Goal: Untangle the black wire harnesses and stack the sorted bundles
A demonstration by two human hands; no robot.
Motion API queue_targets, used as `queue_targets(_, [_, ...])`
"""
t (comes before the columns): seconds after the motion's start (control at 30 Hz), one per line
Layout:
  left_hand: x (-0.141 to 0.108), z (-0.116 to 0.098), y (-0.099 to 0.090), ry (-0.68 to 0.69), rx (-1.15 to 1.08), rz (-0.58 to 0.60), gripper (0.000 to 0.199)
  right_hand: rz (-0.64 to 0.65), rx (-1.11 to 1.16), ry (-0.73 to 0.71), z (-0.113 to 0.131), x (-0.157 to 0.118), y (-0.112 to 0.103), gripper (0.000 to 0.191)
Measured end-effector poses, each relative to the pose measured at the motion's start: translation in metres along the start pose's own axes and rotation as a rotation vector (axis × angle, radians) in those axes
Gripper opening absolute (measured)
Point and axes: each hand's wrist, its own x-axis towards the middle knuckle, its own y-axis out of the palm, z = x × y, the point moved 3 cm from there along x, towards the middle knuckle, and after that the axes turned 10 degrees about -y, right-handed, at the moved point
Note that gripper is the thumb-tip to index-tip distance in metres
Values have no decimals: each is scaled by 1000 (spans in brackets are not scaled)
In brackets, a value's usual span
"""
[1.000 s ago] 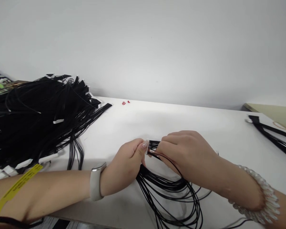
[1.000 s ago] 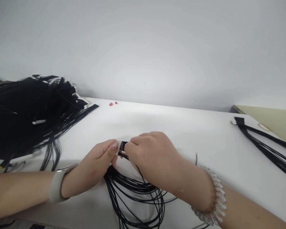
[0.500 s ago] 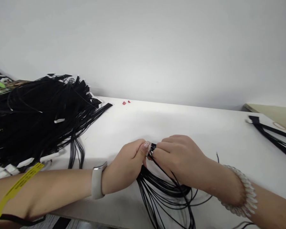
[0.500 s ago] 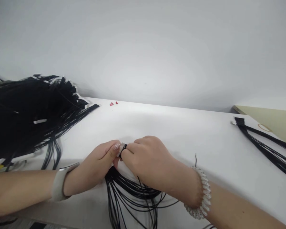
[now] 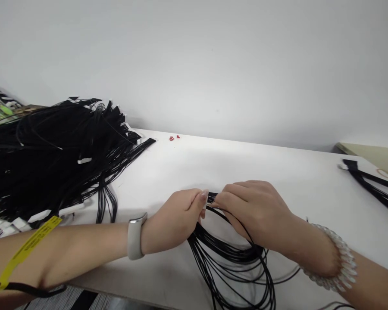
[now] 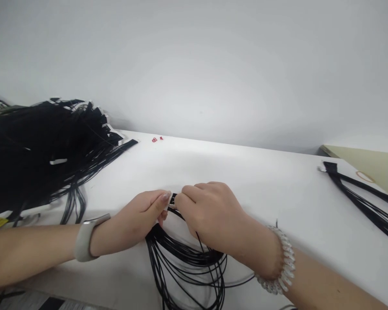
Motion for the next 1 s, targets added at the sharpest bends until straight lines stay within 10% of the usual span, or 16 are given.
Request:
queue_targets(0.5, [3,3,1,-60,-118,-30,44,65,28,45,-9,3,3,16])
queue_targets(0.77, [5,6,-4,-162,-298,-111,37,-79,123,272,-19,-3,-42,46])
queue_targets(1.0, [4,5,-7,-229,-346,-150,39,608,445,387,-3,-27,-31,43])
